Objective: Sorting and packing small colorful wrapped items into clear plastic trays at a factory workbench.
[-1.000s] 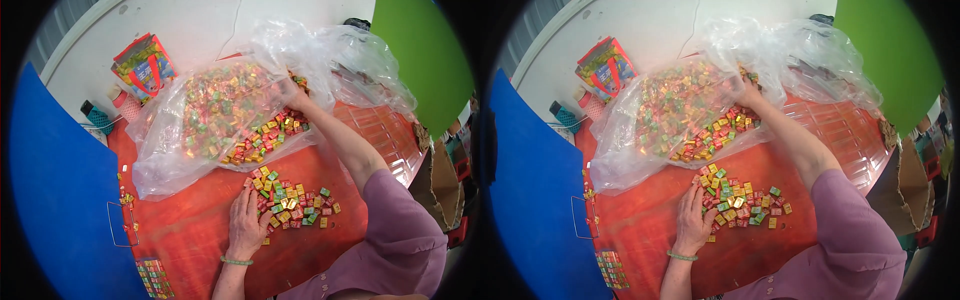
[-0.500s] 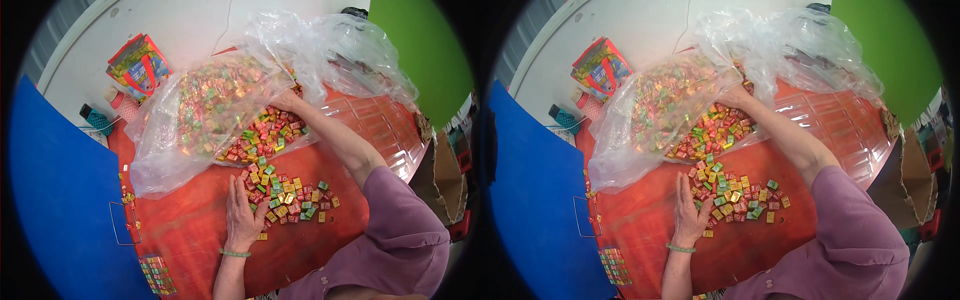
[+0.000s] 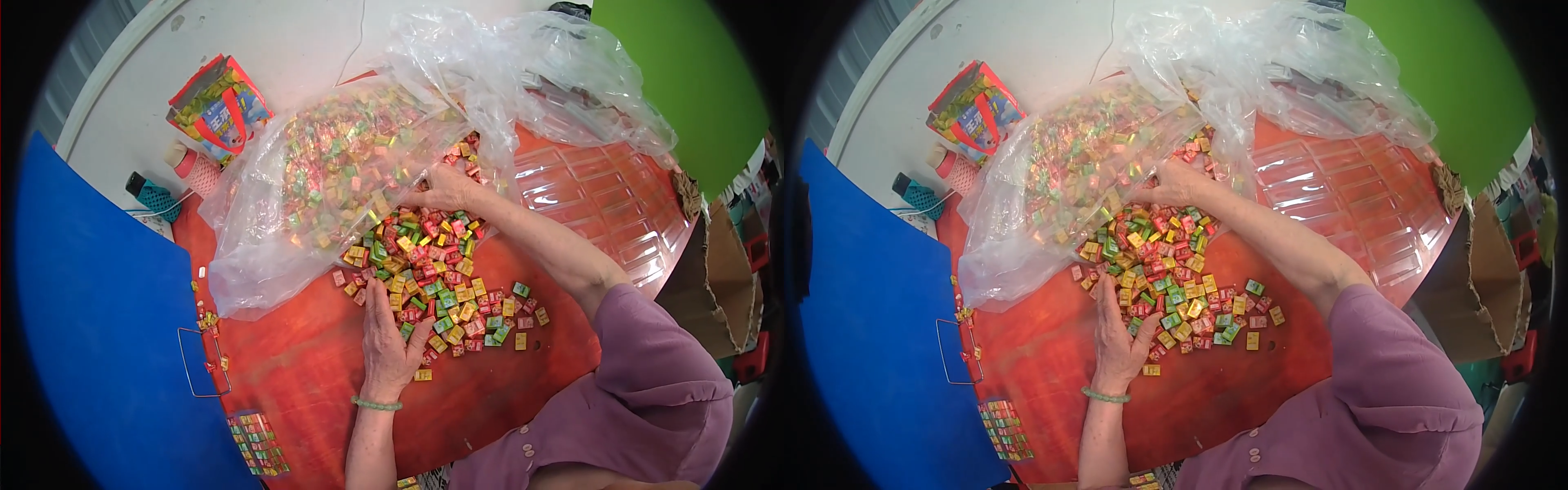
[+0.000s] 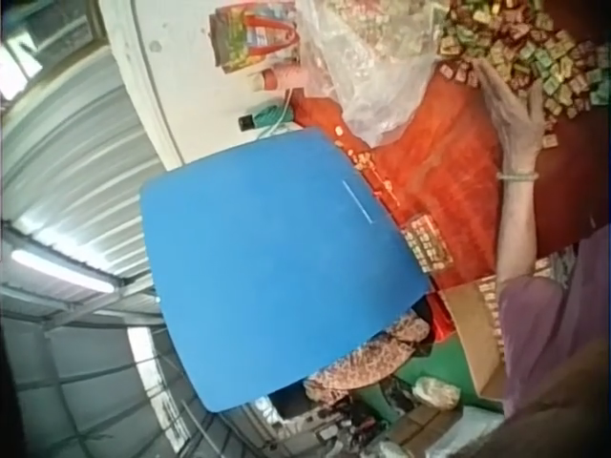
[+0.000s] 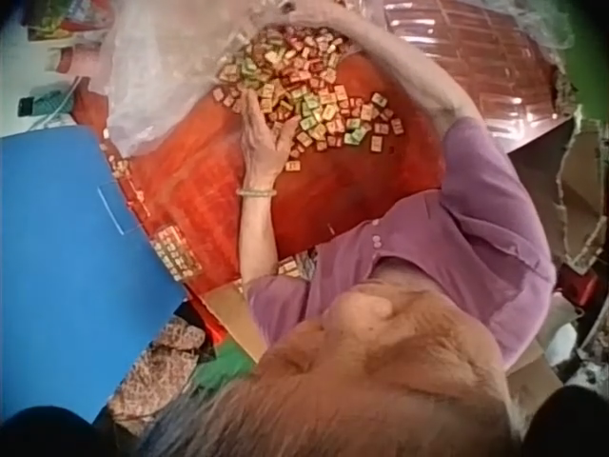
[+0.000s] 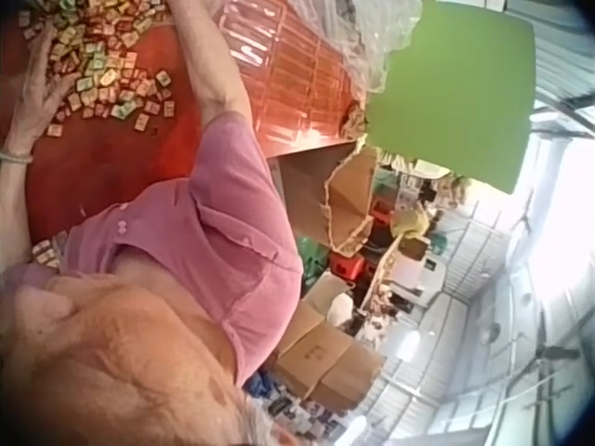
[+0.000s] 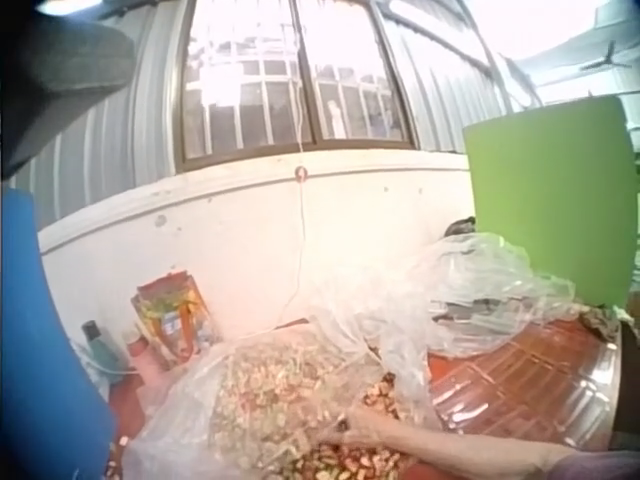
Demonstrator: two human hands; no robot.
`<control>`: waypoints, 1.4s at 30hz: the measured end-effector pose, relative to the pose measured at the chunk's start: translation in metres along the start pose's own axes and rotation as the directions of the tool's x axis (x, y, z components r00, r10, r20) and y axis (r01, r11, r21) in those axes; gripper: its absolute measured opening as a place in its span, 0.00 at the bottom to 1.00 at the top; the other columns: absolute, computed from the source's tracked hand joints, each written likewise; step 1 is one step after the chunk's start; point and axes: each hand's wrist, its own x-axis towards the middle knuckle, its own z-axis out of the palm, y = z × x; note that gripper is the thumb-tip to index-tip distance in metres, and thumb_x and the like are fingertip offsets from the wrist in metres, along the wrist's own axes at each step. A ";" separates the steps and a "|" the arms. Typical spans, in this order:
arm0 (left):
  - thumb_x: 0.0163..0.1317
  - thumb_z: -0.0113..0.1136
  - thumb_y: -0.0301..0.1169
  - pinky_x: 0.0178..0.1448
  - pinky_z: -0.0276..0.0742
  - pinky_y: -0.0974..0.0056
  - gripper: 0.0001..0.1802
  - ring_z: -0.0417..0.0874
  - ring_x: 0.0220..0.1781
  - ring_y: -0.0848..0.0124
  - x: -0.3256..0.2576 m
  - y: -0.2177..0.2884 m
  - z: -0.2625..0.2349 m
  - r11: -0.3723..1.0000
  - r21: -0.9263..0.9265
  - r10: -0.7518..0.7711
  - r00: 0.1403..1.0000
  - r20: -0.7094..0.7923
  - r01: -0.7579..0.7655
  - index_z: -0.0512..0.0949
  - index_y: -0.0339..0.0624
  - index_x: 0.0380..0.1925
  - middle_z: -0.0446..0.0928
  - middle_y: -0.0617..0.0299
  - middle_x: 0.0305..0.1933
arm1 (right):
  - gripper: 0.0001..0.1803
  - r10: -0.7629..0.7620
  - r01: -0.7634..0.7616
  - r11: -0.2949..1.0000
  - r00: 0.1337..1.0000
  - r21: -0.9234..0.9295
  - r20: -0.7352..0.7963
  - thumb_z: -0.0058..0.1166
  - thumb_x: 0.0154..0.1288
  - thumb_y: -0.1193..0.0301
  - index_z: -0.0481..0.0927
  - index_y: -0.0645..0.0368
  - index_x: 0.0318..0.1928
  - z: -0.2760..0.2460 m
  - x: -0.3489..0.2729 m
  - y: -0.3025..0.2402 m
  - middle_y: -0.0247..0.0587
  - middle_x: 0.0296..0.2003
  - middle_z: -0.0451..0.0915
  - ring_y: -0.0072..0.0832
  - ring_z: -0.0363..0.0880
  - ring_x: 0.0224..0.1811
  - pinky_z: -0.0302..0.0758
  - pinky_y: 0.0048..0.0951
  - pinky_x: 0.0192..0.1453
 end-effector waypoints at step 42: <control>0.66 0.70 0.50 0.81 0.58 0.42 0.55 0.56 0.81 0.36 0.001 0.005 -0.008 0.998 0.014 -0.059 0.995 0.075 0.058 0.51 0.29 0.78 0.55 0.30 0.80 | 0.18 0.228 -0.126 0.732 0.971 -0.669 0.067 0.55 0.71 0.64 0.80 0.65 0.52 -0.043 -0.036 0.017 0.57 0.54 0.80 0.48 0.81 0.56 0.79 0.49 0.58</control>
